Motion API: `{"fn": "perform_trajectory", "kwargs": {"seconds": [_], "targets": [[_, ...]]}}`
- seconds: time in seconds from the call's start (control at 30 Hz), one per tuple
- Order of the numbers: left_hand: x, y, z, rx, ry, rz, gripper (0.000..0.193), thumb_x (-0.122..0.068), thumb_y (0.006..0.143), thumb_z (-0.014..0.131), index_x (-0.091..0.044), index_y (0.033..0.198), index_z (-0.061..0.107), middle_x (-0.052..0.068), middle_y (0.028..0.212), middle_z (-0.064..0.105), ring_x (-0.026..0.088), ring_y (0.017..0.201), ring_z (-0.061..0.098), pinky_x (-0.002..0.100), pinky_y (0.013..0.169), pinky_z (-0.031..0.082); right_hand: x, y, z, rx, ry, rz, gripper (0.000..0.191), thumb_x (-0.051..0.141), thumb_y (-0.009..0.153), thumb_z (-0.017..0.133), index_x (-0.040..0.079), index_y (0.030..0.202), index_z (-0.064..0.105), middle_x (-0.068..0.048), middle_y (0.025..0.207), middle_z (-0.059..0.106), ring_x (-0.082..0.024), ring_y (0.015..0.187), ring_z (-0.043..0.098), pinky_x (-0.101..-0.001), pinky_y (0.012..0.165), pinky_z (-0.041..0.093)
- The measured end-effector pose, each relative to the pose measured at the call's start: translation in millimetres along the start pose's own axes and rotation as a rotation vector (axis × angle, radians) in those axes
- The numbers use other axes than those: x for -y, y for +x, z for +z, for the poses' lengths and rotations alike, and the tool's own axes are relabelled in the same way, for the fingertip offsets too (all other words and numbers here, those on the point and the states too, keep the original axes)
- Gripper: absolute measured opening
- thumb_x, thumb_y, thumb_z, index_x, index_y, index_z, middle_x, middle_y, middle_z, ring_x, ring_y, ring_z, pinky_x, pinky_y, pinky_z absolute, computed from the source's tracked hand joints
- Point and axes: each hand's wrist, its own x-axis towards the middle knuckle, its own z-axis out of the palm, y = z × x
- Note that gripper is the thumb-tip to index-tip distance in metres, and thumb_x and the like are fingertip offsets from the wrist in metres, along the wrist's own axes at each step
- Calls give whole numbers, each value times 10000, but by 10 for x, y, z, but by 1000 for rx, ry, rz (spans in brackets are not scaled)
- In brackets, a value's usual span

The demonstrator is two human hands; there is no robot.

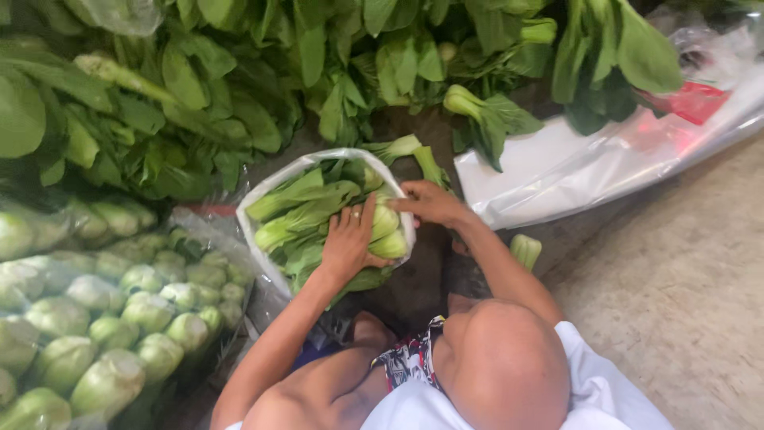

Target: The person sits on the floor of a vegetable packing area, opens and shapes a clear plastic bag liner, and places it inside a white basket. They then pick bok choy one at a time from a large pile and arrange the vegetables in the lined basket, pressing them down to fit.

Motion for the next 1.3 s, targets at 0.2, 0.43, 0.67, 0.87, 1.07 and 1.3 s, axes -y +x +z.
{"fn": "perform_trajectory", "kwargs": {"seconds": [0.2,0.43,0.67,0.87,1.07,1.3], "targets": [[17,-11,60,-123,-42,49,1499,-789,372,821,4,1531,298,196,1304,533,398,1179,511,522,990,418,148,-14,-121,-233,-531,-426,214,300,912,759,89,936,727,3,737,653,-107,603,584,-288,586,481],[38,24,4,-93,-88,56,1523,-799,361,815,14,1530,275,208,1385,474,433,1235,469,571,990,387,592,218,-1194,-990,-1365,-252,687,378,613,874,59,1184,661,-166,1092,624,-406,1061,624,-595,807,470],[42,-2,-19,-122,-102,38,1268,-741,621,770,-25,1563,313,199,1405,470,428,1270,456,586,1024,383,548,10,-1354,-819,-1070,-209,613,303,760,818,120,1290,571,-139,1217,604,-372,1090,629,-534,872,492],[-1,47,-21,-75,-99,-22,1063,-674,758,742,-56,1533,358,216,1396,497,443,1273,469,596,1007,378,832,644,-1558,-900,-1172,-385,676,250,669,855,93,1240,529,-143,1183,622,-390,1116,623,-543,890,489],[-69,0,-21,-125,-62,-45,1041,-674,753,738,-71,1521,381,216,1376,543,426,1240,517,566,1023,391,836,692,-1500,-902,-1263,-526,747,146,602,858,130,1289,566,-138,1274,617,-372,1148,595,-537,893,484],[-45,47,-41,-73,-87,-69,1051,-687,737,742,-70,1508,382,230,1346,555,419,1229,521,536,1015,399,894,147,-2051,-1123,-831,-238,517,185,796,782,92,1267,590,-146,1283,636,-368,1302,561,-553,1088,445]]}}
